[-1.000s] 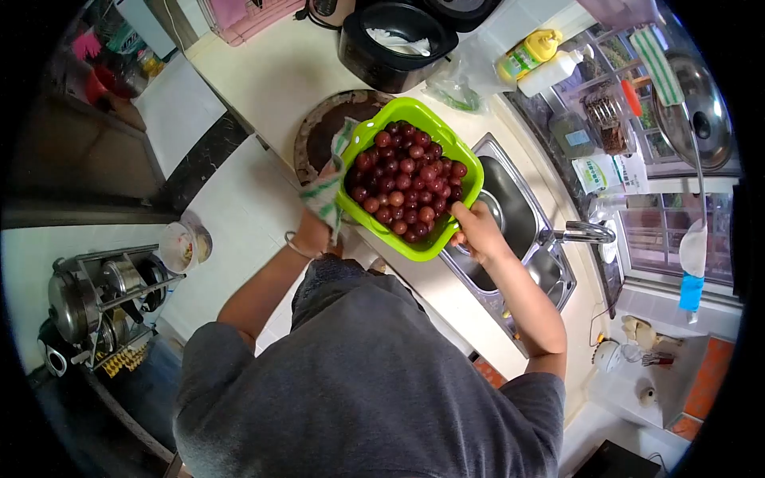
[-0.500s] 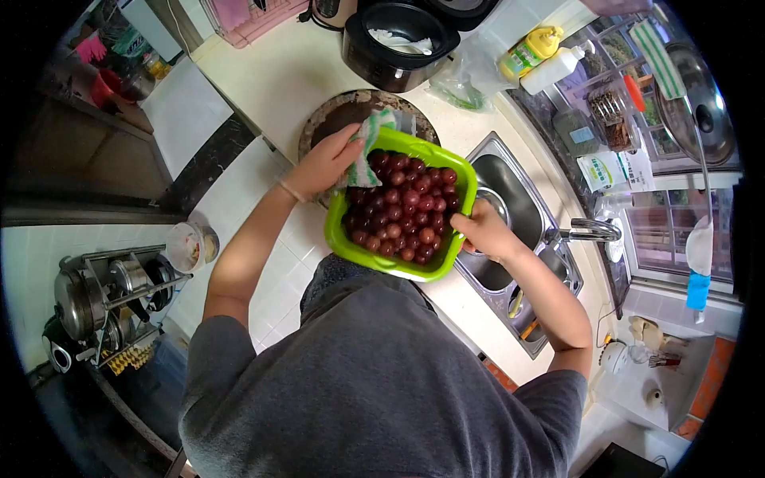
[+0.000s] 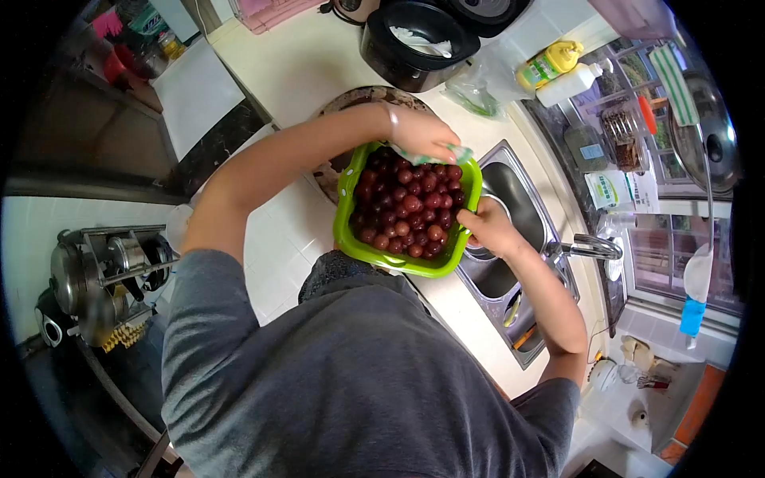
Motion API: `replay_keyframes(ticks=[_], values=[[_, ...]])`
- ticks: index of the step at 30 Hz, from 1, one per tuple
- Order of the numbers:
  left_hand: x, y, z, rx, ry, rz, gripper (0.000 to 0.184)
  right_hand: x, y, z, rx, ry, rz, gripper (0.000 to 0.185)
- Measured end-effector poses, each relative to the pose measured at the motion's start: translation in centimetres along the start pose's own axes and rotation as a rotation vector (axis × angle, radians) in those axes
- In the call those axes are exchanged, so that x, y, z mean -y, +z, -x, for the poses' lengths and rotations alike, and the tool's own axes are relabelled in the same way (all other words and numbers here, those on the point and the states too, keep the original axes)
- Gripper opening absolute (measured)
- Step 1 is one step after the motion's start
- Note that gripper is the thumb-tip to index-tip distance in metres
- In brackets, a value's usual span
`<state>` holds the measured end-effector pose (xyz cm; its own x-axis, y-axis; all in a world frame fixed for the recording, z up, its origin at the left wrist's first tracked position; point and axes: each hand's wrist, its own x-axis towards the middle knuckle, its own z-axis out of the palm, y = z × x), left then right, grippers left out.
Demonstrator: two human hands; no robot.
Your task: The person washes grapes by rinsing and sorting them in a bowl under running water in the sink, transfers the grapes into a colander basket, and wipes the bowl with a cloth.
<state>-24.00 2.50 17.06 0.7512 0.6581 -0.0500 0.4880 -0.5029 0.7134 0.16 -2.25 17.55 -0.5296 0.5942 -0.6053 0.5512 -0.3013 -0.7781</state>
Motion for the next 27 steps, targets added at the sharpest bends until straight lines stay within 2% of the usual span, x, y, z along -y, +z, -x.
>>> replay_keyframes(ticks=[1, 5, 8, 10, 12, 13, 15, 16, 17, 18, 19, 21, 23, 24, 26, 27], values=[[-0.1, 0.5, -0.9, 0.025, 0.05, -0.148, 0.032, -0.5, 0.1, -0.2, -0.009, 0.028, -0.027, 0.018], [-1.6, 1.3, -2.7, -0.037, -0.006, -0.319, 0.033, -1.4, 0.2, -0.6, -0.03, 0.005, -0.049, 0.017], [-2.5, 2.1, -4.6, -0.058, 0.052, -0.305, 0.034, -1.5, 0.5, -1.2, -0.076, -0.013, -0.021, 0.017], [-3.2, 2.0, -5.9, 0.004, 0.021, -0.317, 0.034, -2.2, 0.6, -1.7, -0.108, -0.059, -0.056, 0.018], [-4.0, 0.8, -6.2, 0.167, -0.057, -0.108, 0.038, -1.9, 0.5, -1.6, -0.106, -0.085, -0.009, 0.018], [-2.9, 0.5, -6.3, 0.087, -0.006, 0.008, 0.04, -1.5, 0.4, -1.3, -0.104, -0.104, 0.018, 0.018], [0.7, -0.4, -6.3, -0.133, 0.317, 0.029, 0.039, -1.2, -0.3, -1.1, -0.107, -0.137, 0.12, 0.02], [0.1, -2.1, -4.7, -0.121, 0.021, 0.277, 0.057, -1.1, -0.4, -0.8, -0.139, -0.141, 0.129, 0.021], [1.0, -3.5, -3.8, -0.213, 0.123, 0.209, 0.053, -1.3, -0.8, -0.8, -0.137, -0.135, 0.114, 0.021], [0.7, -4.6, -1.9, -0.324, 0.055, 0.165, 0.049, -1.4, -1.1, -0.9, -0.135, -0.129, 0.1, 0.021], [2.5, -5.3, -0.5, -0.286, -0.001, 0.158, 0.053, -0.6, -1.2, -0.6, -0.16, -0.134, 0.133, 0.022], [1.2, -5.1, 3.1, -0.103, -0.491, 0.555, 0.057, -1.7, -2.2, -1.6, -0.176, -0.138, 0.148, 0.022], [3.6, -3.3, 5.9, 0.131, -0.582, 0.897, 0.066, -1.8, -2.6, -2.2, -0.177, -0.171, 0.136, 0.022], [4.2, -2.2, 6.2, 0.128, -0.583, 0.893, 0.066, -1.7, -2.9, -2.5, -0.132, -0.171, 0.133, 0.022], [4.4, -0.4, 6.7, 0.268, -0.499, 1.173, 0.072, -1.2, -3.1, -3.2, -0.085, -0.17, 0.13, 0.022], [3.9, 0.1, 6.7, 0.267, -0.497, 1.173, 0.072, -1.0, -3.1, -3.5, -0.046, -0.161, 0.106, 0.021]])
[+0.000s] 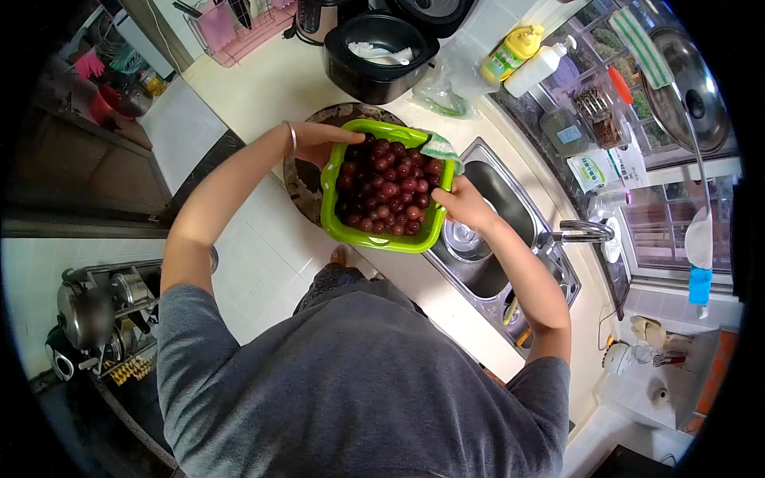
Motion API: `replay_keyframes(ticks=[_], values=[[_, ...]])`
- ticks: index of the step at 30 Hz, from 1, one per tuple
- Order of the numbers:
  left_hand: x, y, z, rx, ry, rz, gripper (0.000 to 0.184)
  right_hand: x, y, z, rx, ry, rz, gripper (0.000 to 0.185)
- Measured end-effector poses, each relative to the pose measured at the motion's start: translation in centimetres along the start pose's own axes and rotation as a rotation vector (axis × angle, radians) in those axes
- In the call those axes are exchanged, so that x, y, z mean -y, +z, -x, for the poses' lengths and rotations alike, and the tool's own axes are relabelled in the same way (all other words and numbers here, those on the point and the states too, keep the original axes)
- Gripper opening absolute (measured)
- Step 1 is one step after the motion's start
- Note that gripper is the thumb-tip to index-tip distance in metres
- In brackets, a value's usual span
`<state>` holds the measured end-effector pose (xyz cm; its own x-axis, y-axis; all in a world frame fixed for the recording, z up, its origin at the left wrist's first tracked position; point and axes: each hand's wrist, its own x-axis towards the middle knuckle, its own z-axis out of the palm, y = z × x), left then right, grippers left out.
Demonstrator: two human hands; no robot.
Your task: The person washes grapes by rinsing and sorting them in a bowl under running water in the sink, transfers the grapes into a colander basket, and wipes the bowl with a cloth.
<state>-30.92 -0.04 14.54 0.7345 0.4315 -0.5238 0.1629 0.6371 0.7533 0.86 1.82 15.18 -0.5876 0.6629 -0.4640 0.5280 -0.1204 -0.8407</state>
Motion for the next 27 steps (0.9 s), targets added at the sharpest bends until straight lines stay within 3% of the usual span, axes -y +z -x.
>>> replay_keyframes(ticks=[2, 5, 6, 7, 9, 12, 15, 16, 17, 19, 21, 23, 25, 27], values=[[0.5, 1.1, -0.2, -0.258, 0.086, -0.024, 0.071, -1.0, -0.2, -1.2, 0.009, 0.036, 0.019, 0.023], [2.2, 0.3, 0.3, -0.276, 0.088, 0.056, 0.071, -2.8, -0.5, -3.5, 0.15, -0.002, 0.048, 0.031], [3.5, -0.4, 0.4, -0.267, 0.106, 0.139, 0.069, -0.6, -0.4, -3.2, 0.282, 0.009, 0.061, 0.041], [4.5, -1.1, 0.8, -0.262, 0.103, 0.138, 0.069, -1.1, -0.9, -4.0, 0.345, 0.141, -0.096, 0.046], [6.0, 0.0, 2.3, -0.436, 0.148, 0.247, 0.065, -1.1, -3.3, -5.9, 0.301, 0.152, -0.148, 0.045], [11.9, -1.5, 2.8, -0.564, 0.234, 0.493, 0.06, -7.8, -4.3, -11.2, -0.057, -0.247, 0.186, 0.031], [14.4, -0.9, 4.6, -0.506, 0.405, 0.599, 0.056, -8.5, -0.7, -11.9, -0.29, -0.667, 0.61, 0.044], [15.0, -0.4, 5.0, -0.55, 0.43, 0.61, 0.055, -8.5, 0.4, -11.9, -0.326, -0.633, 0.724, 0.049], [15.3, 0.0, 5.4, -0.568, 0.432, 0.619, 0.055, -7.4, 1.0, -11.3, -0.334, -0.519, 0.806, 0.043], [15.5, 0.9, 6.0, -0.575, 0.518, 0.656, 0.056, -9.6, 0.5, -14.0, -0.341, -0.411, 0.739, 0.037], [15.3, 1.6, 6.2, -0.636, 0.53, 0.669, 0.055, -8.4, -0.2, -14.6, -0.465, -0.459, 0.425, 0.025], [14.1, 2.6, 6.1, -0.698, 0.549, 0.666, 0.053, -5.7, -1.2, -15.0, -0.588, -0.766, 0.434, 0.022], [14.0, 2.2, 5.1, -0.687, 0.542, 0.651, 0.052, 0.2, -0.9, -12.8, -0.363, -0.424, 0.242, 0.023], [13.4, 2.2, 4.0, -0.666, 0.532, 0.629, 0.051, 2.0, 0.2, -13.5, -0.287, -0.633, 0.118, 0.033]])
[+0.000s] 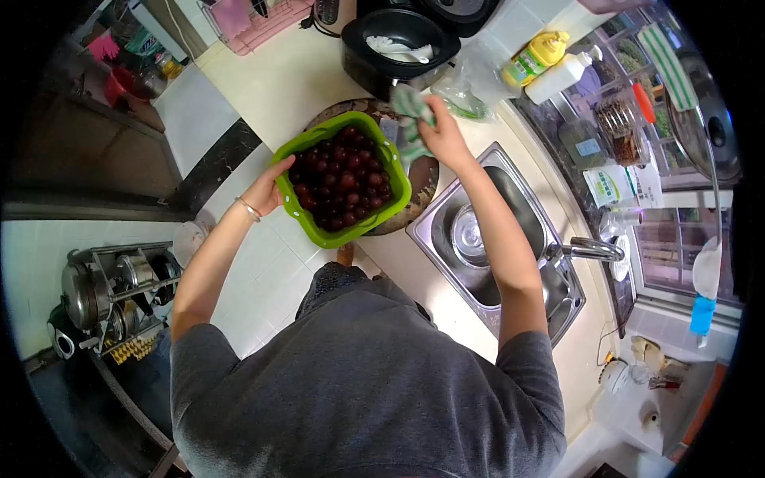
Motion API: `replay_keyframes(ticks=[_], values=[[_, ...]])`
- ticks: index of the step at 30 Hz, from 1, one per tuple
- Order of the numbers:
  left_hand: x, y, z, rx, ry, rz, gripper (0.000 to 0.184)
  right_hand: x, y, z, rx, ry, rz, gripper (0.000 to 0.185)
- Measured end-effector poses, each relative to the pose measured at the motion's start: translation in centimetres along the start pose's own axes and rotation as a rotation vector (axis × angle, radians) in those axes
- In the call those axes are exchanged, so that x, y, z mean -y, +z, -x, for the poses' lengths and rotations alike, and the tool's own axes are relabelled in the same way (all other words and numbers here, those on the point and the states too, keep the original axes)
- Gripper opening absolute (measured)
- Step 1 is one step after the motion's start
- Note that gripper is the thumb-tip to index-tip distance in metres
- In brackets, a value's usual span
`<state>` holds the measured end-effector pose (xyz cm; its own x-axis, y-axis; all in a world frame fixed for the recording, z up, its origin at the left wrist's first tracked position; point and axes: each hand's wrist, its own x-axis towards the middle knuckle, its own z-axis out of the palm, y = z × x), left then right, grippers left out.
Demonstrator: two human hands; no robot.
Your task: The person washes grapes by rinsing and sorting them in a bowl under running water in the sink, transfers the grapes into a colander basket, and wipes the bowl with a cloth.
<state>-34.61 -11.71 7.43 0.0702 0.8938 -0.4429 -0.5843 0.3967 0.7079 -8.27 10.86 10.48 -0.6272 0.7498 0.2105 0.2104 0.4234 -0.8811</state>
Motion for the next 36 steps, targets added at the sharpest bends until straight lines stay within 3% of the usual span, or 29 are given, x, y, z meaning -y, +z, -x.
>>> replay_keyframes(ticks=[1, 3, 4, 6, 7, 8, 10, 12, 14, 15, 19, 22, 26, 27, 28, 31, 33, 36], values=[[0.0, 0.8, -0.4, -0.011, -0.02, 0.0, 0.05, 0.7, 0.7, -0.1, -0.01, 0.003, 0.003, 0.033], [0.0, 2.5, -0.7, -0.042, -0.04, -0.011, 0.05, 2.1, 1.7, -0.1, 0.195, -0.322, 0.146, 0.043], [0.3, 2.9, -0.8, -0.037, -0.044, -0.014, 0.05, 2.5, 1.1, 0.1, 0.19, -0.318, 0.148, 0.043], [0.9, 3.1, -1.2, -0.072, -0.035, 0.057, 0.05, 3.2, -0.3, 1.1, 0.394, -0.096, 0.168, 0.047], [1.1, 3.2, -1.4, -0.067, -0.034, 0.058, 0.05, 2.8, -0.7, 1.8, 0.302, -0.333, 0.235, 0.039], [1.2, 3.2, -1.5, -0.091, -0.013, 0.088, 0.05, 2.9, -1.3, 2.6, 0.302, -0.332, 0.24, 0.039], [1.2, 4.0, -1.4, -0.112, 0.001, 0.118, 0.051, 3.0, -2.4, 4.8, 0.328, -0.114, 0.233, 0.039], [0.3, 5.6, -1.0, -0.138, 0.003, 0.189, 0.046, 2.4, -2.3, 6.7, 0.277, -0.097, 0.218, 0.039], [0.9, 5.6, -1.9, -0.149, 0.009, 0.198, 0.048, 2.3, -0.9, 8.6, 0.011, -0.041, 0.244, 0.043], [1.4, 5.3, -2.8, -0.113, 0.043, 0.192, 0.05, 4.3, -0.4, 9.3, -0.001, 0.135, 0.208, 0.045], [2.5, 8.2, -3.9, -0.129, 0.124, 0.285, 0.048, 4.9, 4.1, 11.5, -0.205, -0.015, 0.232, 0.046], [3.2, 9.4, -4.5, -0.153, 0.154, 0.284, 0.047, 6.2, 6.2, 13.0, -0.355, 0.011, 0.331, 0.044], [2.5, 10.6, -3.7, -0.142, 0.152, 0.364, 0.049, 8.5, 6.6, 14.9, -0.322, -0.033, 0.208, 0.047], [1.8, 10.9, -3.3, -0.125, 0.115, 0.375, 0.049, 8.9, 5.7, 16.0, -0.204, -0.054, -0.015, 0.038], [1.4, 10.9, -3.2, -0.124, 0.114, 0.357, 0.049, 8.9, 4.7, 16.3, -0.219, -0.057, -0.025, 0.038], [-0.7, 11.7, -2.0, -0.047, 0.106, 0.401, 0.052, 7.6, 2.5, 17.6, -0.399, 0.16, -0.127, 0.023], [-1.9, 11.4, -1.5, -0.027, 0.122, 0.355, 0.052, 4.6, 0.1, 17.7, -0.524, 0.342, -0.092, 0.026], [-4.1, 12.1, -0.1, -0.008, 0.101, 0.335, 0.053, 4.5, -3.2, 15.6, -0.689, 0.388, -0.664, 0.031]])
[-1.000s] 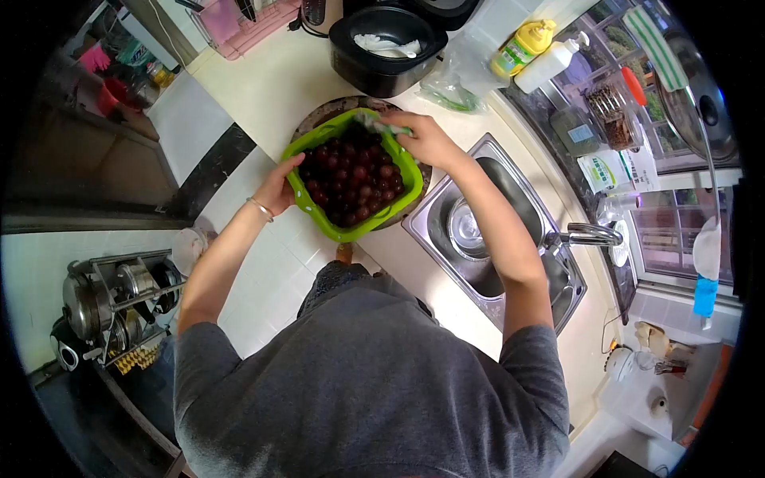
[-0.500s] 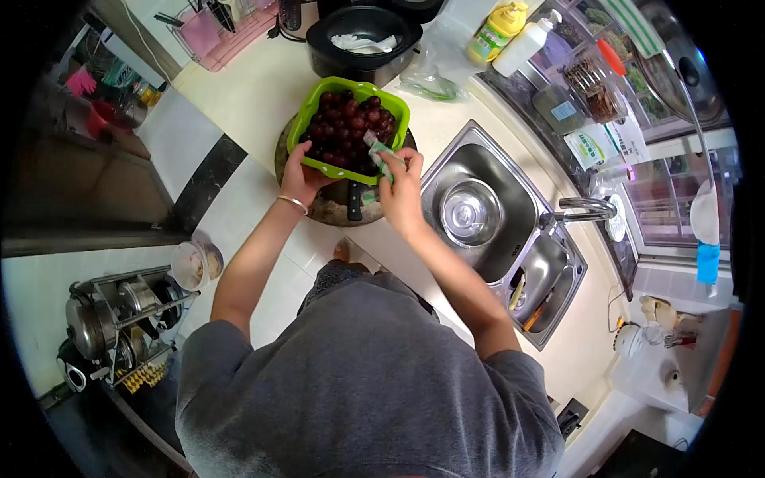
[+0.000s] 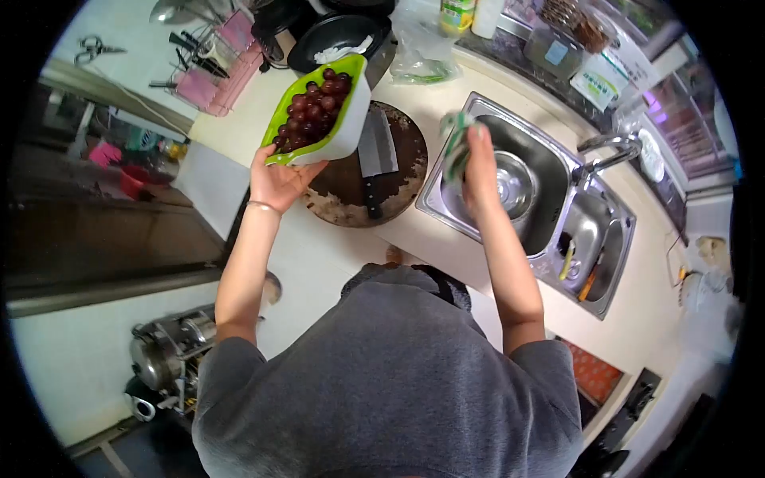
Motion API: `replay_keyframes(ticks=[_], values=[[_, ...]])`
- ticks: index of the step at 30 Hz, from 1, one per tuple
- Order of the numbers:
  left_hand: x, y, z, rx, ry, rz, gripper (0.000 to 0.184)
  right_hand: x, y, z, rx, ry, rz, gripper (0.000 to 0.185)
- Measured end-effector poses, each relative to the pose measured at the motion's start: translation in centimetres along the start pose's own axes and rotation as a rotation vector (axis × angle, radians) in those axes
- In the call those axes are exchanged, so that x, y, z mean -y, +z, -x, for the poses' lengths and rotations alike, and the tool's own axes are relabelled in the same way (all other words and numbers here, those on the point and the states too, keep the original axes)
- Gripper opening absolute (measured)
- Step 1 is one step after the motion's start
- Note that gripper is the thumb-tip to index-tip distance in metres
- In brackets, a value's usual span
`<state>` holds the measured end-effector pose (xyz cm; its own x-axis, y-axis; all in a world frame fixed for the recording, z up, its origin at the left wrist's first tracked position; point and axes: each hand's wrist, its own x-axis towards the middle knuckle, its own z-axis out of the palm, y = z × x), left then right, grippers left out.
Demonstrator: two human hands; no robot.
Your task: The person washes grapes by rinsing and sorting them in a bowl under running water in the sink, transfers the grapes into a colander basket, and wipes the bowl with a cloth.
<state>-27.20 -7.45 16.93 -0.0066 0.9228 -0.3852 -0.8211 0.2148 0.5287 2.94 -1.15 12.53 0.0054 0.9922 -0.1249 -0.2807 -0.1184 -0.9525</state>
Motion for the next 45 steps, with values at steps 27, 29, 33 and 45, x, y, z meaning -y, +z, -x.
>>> replay_keyframes(ticks=[27, 29, 33, 45], values=[[-0.3, -3.5, 6.6, -0.083, 0.127, -0.268, 0.052, -2.9, 15.0, 5.0, 0.96, 0.671, -1.205, 0.049], [-0.3, -5.0, 6.7, -0.057, 0.087, -0.278, 0.053, -4.7, 13.2, 5.0, 0.954, 0.815, -1.204, 0.047], [-0.4, -5.9, 7.0, -0.028, -0.004, -0.252, 0.054, -6.2, 9.1, 4.2, 0.942, 0.979, -1.134, 0.04], [0.9, -10.4, 6.1, -0.122, 0.104, -0.246, 0.043, -1.9, -4.0, -5.8, 0.033, 0.138, 0.039, 0.028]])
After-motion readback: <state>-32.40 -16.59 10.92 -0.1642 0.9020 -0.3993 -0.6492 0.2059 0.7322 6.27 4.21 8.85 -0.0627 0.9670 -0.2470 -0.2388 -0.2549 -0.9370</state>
